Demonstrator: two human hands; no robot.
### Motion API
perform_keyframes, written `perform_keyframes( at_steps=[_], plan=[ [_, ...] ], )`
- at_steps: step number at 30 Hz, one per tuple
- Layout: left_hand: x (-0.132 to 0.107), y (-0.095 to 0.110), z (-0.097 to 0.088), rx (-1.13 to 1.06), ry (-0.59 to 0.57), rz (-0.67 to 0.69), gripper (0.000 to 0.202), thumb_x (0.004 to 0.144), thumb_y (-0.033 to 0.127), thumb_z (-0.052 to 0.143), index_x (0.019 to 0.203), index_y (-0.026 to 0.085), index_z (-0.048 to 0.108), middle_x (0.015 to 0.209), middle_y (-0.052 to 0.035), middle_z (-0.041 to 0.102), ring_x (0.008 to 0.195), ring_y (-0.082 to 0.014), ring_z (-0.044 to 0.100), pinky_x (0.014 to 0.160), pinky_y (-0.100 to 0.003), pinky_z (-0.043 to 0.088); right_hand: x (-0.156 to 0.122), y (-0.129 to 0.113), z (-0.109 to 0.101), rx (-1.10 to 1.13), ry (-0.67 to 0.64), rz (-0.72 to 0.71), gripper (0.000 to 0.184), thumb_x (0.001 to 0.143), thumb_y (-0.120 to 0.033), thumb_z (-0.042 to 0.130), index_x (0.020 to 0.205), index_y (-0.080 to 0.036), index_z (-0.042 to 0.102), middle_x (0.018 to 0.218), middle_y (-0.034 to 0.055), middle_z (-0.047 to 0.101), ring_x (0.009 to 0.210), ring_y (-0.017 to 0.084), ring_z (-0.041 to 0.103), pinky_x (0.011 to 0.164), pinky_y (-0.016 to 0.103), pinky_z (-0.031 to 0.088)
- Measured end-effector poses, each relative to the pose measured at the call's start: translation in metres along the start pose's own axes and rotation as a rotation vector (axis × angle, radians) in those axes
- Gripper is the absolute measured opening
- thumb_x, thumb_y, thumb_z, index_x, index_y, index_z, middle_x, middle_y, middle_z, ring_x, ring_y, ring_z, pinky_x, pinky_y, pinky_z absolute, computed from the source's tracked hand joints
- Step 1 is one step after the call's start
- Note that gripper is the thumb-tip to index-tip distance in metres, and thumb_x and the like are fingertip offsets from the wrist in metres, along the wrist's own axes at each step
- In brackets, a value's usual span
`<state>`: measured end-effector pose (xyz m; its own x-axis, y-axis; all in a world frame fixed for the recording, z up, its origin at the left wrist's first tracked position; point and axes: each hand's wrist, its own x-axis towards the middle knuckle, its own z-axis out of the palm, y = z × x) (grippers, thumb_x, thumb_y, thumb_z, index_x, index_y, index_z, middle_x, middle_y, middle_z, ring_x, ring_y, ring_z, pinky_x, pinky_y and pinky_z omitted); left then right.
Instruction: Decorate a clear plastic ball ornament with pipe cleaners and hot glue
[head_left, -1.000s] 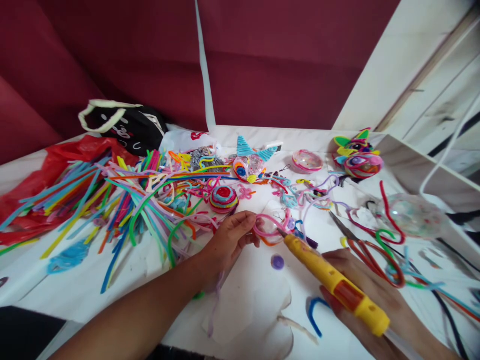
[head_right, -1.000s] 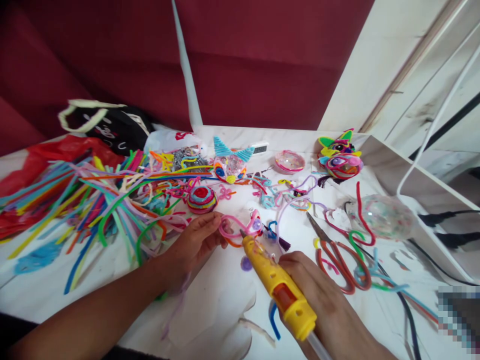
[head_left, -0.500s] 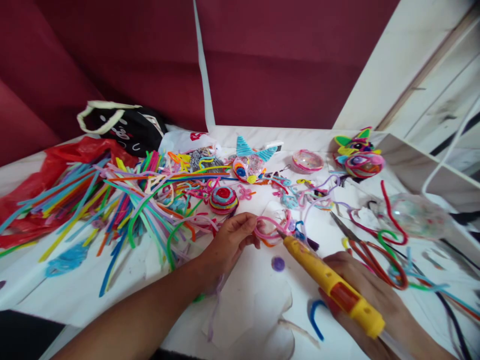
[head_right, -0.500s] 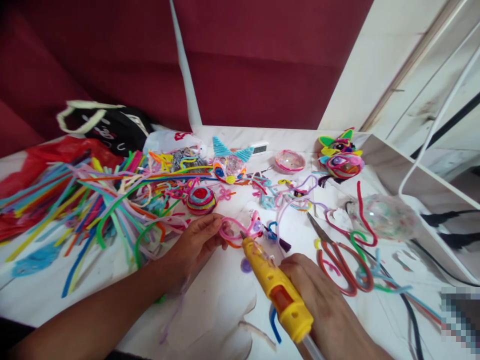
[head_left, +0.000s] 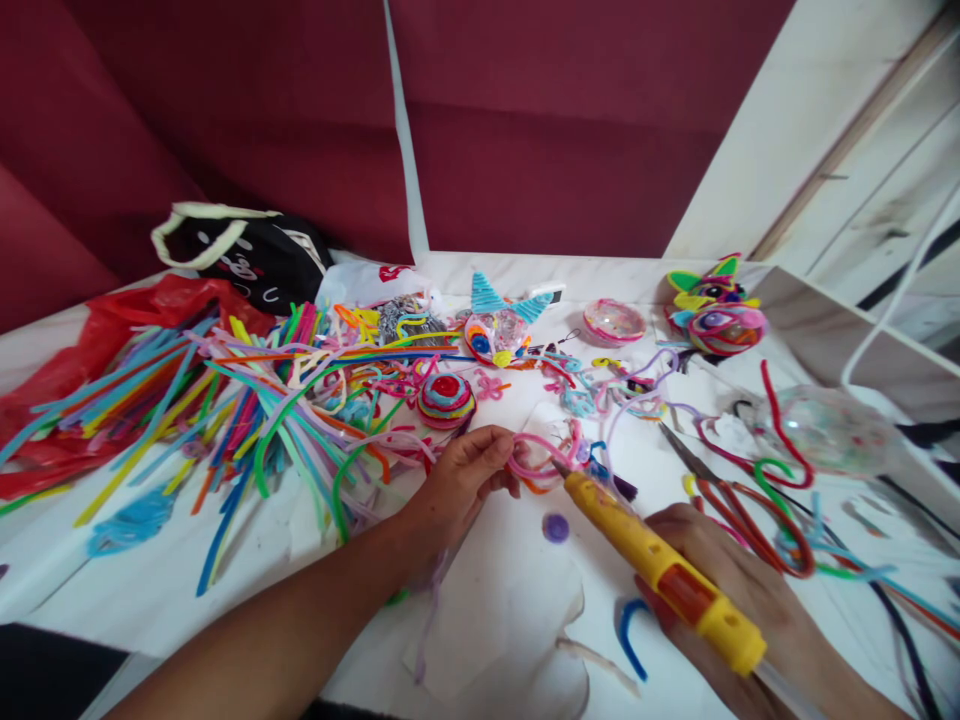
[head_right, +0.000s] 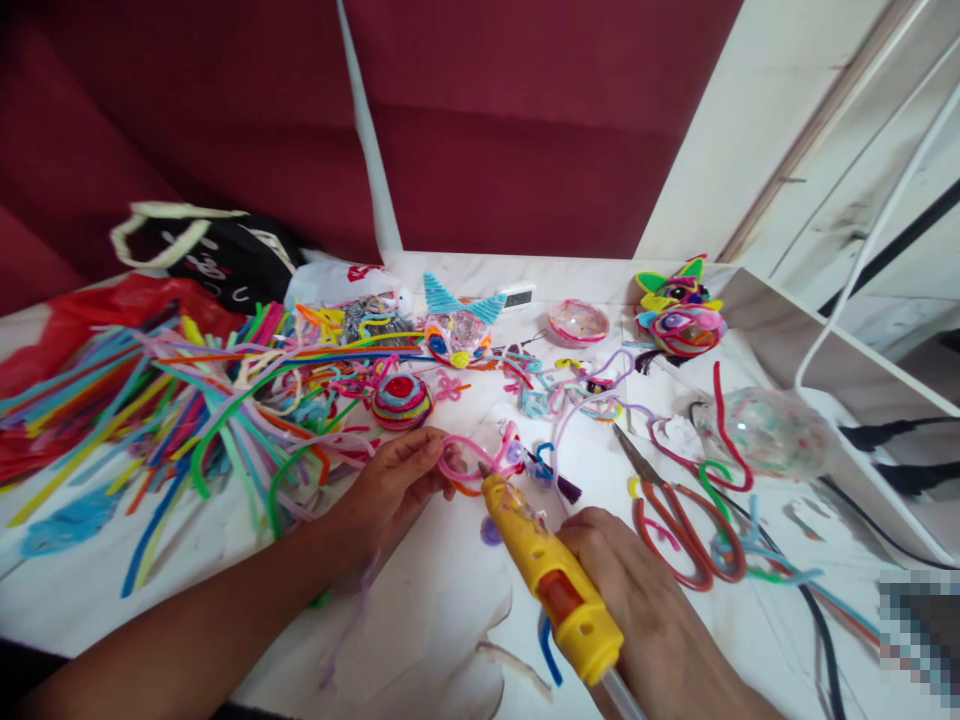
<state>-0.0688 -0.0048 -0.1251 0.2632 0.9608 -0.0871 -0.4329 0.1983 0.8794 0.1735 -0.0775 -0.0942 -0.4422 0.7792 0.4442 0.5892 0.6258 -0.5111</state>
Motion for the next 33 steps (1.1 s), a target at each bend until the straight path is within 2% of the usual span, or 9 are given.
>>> perform_keyframes(
  at_steps=[7,16,25,29,33],
  plan=[
    [-0.001,-0.001,0.001,0.010,-0.005,0.004,0.026,0.078,0.037,0.073,0.076,0.012,0.066,0.075,-0.0023,0.059,0.062,-0.0108,0.056,0.057,-0.025,0.048,-0.001,0.001,-0.001,0.004,-0.039,0.011,0.006,0.090,-0.025,0.049,0.092,-0.027,0.055,0.079,0.0040,0.056,0.066,0.020,0.060,0.052,0.032,0.052],
    [-0.001,-0.002,-0.001,0.012,-0.018,0.008,0.021,0.081,0.034,0.070,0.079,0.013,0.067,0.074,-0.0020,0.060,0.063,-0.0105,0.057,0.058,-0.024,0.047,0.000,-0.001,-0.004,0.006,-0.072,0.027,0.011,0.087,-0.017,0.049,0.087,-0.027,0.053,0.081,0.0036,0.057,0.070,0.019,0.061,0.057,0.031,0.054],
    [-0.001,0.001,0.002,0.015,0.002,-0.002,0.023,0.078,0.035,0.072,0.076,0.012,0.066,0.073,-0.0024,0.060,0.063,-0.0109,0.055,0.057,-0.025,0.047,-0.011,0.006,0.008,-0.003,-0.069,0.013,0.019,0.090,-0.013,0.048,0.106,-0.022,0.049,0.096,0.0071,0.059,0.087,0.019,0.062,0.069,0.031,0.053],
    [-0.001,0.001,0.003,0.009,0.005,-0.006,0.024,0.076,0.035,0.074,0.075,0.012,0.066,0.072,-0.0023,0.060,0.062,-0.0109,0.055,0.057,-0.024,0.046,-0.016,0.010,0.013,-0.024,-0.050,-0.001,0.020,0.090,-0.014,0.048,0.108,-0.021,0.049,0.099,0.0080,0.058,0.096,0.021,0.060,0.074,0.031,0.053],
    [-0.002,0.000,0.002,0.011,0.014,-0.012,0.024,0.076,0.035,0.074,0.076,0.012,0.066,0.072,-0.0026,0.060,0.062,-0.0111,0.056,0.057,-0.024,0.046,-0.017,0.011,0.015,-0.012,-0.030,-0.012,0.021,0.089,-0.014,0.048,0.108,-0.022,0.049,0.098,0.0077,0.058,0.092,0.021,0.061,0.071,0.031,0.053]
  ],
)
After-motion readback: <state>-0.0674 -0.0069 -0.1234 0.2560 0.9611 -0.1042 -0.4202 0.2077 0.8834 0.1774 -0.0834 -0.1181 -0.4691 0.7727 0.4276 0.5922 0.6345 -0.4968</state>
